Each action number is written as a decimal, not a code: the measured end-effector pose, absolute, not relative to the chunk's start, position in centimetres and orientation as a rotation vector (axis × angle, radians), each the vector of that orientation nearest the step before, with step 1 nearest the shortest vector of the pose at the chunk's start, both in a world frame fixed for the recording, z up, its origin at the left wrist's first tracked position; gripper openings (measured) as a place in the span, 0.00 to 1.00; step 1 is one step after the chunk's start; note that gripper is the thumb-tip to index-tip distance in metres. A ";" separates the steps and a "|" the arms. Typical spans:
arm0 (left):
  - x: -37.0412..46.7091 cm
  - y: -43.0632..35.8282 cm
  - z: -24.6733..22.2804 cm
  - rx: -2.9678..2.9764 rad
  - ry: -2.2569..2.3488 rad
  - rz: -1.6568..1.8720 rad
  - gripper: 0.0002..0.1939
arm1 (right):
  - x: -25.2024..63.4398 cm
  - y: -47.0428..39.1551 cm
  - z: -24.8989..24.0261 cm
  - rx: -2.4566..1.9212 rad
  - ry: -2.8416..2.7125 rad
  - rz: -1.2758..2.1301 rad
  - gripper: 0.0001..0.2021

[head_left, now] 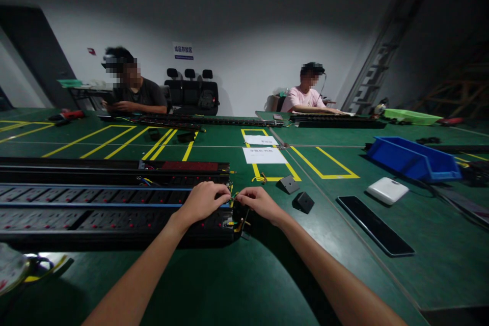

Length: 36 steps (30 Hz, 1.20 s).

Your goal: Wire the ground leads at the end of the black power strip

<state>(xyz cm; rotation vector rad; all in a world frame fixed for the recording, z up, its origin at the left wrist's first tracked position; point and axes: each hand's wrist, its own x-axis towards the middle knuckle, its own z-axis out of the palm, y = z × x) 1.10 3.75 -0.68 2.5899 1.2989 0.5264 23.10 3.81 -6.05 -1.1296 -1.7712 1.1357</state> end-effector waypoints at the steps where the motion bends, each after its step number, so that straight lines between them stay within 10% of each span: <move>1: 1.1 3.8 -0.7 2.593 1.299 0.523 0.12 | 23.1 3.8 -6.0 -1.128 -1.770 1.134 0.14; 36: 0.9 4.0 -1.1 2.668 1.248 0.528 0.12 | 23.1 3.9 -6.1 -1.140 -1.742 1.173 0.13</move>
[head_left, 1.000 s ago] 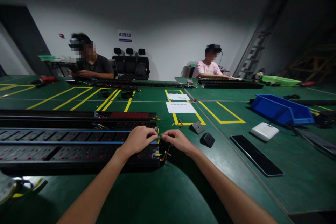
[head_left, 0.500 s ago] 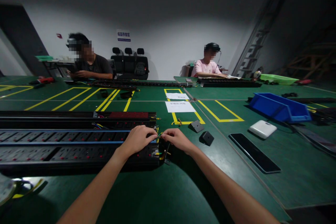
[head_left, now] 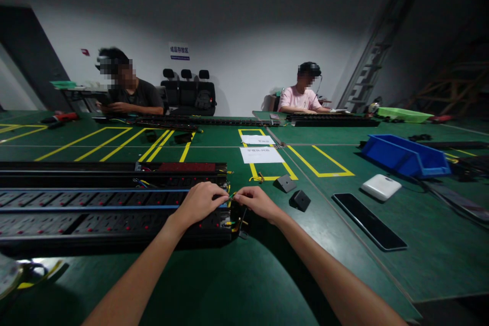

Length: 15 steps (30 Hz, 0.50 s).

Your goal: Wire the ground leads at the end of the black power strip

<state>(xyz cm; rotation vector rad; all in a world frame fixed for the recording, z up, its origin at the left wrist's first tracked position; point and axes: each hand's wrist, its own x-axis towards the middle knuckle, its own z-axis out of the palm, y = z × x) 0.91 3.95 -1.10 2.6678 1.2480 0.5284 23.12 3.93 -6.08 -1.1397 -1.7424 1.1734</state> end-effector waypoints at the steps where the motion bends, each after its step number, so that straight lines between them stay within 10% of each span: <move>1: 0.9 3.9 -1.1 2.666 1.242 0.531 0.12 | 23.1 3.9 -6.1 -1.136 -1.744 1.172 0.13; 15: 1.0 4.0 -1.1 2.628 1.240 0.541 0.12 | 23.2 4.2 -6.5 -1.114 -1.765 1.143 0.13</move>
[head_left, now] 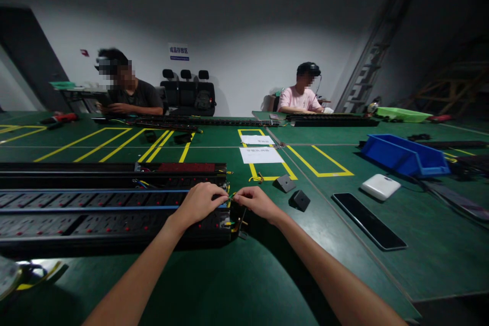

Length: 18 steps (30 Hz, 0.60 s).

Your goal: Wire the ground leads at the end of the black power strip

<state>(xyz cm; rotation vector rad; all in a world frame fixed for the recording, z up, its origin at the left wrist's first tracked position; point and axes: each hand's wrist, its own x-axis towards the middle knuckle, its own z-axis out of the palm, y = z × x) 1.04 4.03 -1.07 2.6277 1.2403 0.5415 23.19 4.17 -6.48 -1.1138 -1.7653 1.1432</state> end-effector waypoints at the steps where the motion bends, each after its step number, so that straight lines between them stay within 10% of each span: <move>1: 1.0 4.0 -1.1 2.623 1.239 0.545 0.12 | 23.2 4.2 -6.5 -1.116 -1.768 1.141 0.13; 18: 0.9 3.9 -0.9 2.556 1.245 0.581 0.12 | 23.1 3.7 -5.8 -1.167 -1.767 1.140 0.13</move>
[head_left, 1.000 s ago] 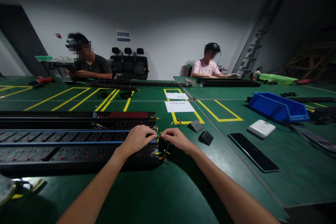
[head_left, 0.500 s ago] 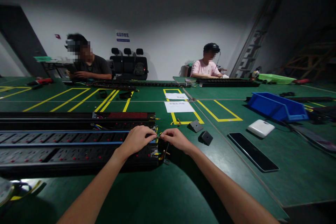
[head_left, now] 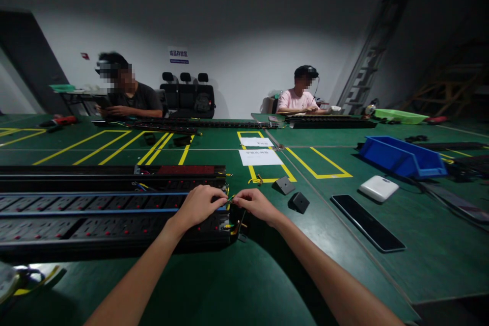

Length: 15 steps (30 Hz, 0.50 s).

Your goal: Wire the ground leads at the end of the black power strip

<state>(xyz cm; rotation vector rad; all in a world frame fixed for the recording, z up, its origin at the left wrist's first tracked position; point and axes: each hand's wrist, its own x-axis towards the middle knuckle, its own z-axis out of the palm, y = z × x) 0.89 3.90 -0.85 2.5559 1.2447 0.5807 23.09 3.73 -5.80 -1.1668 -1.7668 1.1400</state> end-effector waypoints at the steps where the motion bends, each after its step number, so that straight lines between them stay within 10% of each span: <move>1: 0.9 3.9 -0.9 2.551 1.246 0.580 0.12 | 23.1 3.7 -5.8 -1.171 -1.762 1.144 0.13; 15: 0.9 3.8 -0.8 2.495 1.272 0.557 0.12 | 23.2 4.3 -6.7 -1.072 -1.689 1.258 0.13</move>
